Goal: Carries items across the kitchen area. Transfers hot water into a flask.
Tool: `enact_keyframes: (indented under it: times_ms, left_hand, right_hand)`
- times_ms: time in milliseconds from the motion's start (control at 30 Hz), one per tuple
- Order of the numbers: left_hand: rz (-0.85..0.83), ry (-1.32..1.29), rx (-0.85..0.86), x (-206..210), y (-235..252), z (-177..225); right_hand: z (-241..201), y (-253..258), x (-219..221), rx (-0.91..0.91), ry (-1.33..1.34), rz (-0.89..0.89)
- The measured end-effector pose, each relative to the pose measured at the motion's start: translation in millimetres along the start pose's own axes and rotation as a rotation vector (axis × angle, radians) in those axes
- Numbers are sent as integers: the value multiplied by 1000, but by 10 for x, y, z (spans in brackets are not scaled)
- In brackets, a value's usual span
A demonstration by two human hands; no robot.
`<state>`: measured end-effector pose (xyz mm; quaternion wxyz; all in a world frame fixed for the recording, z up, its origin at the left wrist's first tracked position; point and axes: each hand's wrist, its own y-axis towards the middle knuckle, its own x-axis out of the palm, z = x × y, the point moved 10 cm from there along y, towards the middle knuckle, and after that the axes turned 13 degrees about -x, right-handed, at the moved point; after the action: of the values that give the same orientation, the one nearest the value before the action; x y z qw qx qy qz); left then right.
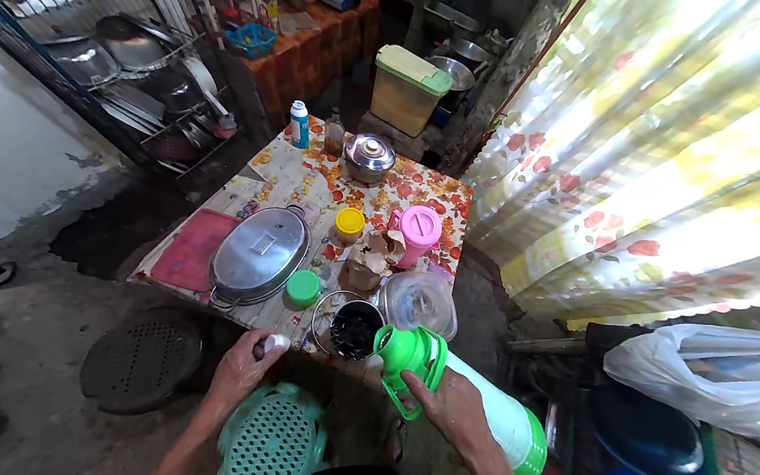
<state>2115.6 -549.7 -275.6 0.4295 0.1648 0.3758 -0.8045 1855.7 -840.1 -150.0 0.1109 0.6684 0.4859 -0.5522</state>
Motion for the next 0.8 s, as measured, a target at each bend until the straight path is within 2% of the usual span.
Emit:
enact_keyframes:
  times_ms: [167, 300, 500, 800]
  left_hand:
    - [-53, 60, -210, 122, -247, -873]
    - [-110, 54, -323, 266, -429, -1257]
    - [-158, 52, -360, 384, -488, -1430]
    - [-177, 46, -342, 445, -444, -1415]
  right_hand:
    - [-72, 117, -18, 49, -115, -119]
    - [-123, 185, -11, 57, -182, -170]
    - [-184, 231, 36, 62, -229, -224]
    - [-271, 263, 27, 53, -292, -250]
